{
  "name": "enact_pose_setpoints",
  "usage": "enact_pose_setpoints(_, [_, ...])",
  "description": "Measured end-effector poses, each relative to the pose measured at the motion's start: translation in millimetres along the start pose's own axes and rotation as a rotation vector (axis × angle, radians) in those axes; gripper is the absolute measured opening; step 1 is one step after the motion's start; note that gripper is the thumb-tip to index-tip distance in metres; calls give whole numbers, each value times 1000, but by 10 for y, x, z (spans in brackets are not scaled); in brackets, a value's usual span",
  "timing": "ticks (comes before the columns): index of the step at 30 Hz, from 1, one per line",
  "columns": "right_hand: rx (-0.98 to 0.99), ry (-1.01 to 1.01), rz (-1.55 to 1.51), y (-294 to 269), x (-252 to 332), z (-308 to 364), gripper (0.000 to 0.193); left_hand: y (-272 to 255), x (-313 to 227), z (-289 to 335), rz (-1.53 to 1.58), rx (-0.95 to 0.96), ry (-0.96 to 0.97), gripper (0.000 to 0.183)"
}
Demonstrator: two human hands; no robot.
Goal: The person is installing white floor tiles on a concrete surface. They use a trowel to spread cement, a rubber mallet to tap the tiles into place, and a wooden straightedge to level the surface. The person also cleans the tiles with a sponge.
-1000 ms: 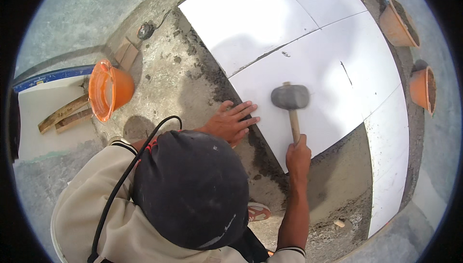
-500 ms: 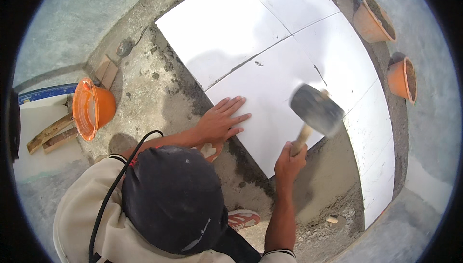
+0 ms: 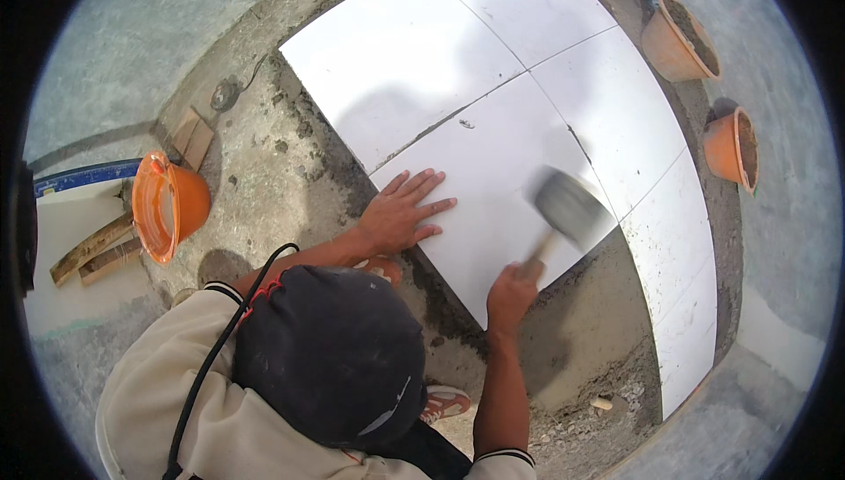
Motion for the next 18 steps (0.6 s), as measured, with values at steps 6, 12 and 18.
enact_pose_setpoints(6, [-107, -138, -248, -268, 515, 144, 34, -11, -11, -65, -4, 24, -14, 54])
enact_pose_setpoints(12, [29, 207, -680, -74, 371, 513, 22, 176, -297, -716, 39, -88, 58, 53])
enact_pose_setpoints(18, [-317, 315, -988, 14, 482, 450, 19, 326, -315, -935, 31, -116, 92, 54])
Point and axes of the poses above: each hand's wrist, its own z-axis away from the middle knuckle, its own y-axis out of the palm, x = y × z, the point moved 2 cm from there along -z, towards the middle knuckle, and after that the axes turned 9 degrees about -z, right-handed, at the moved point
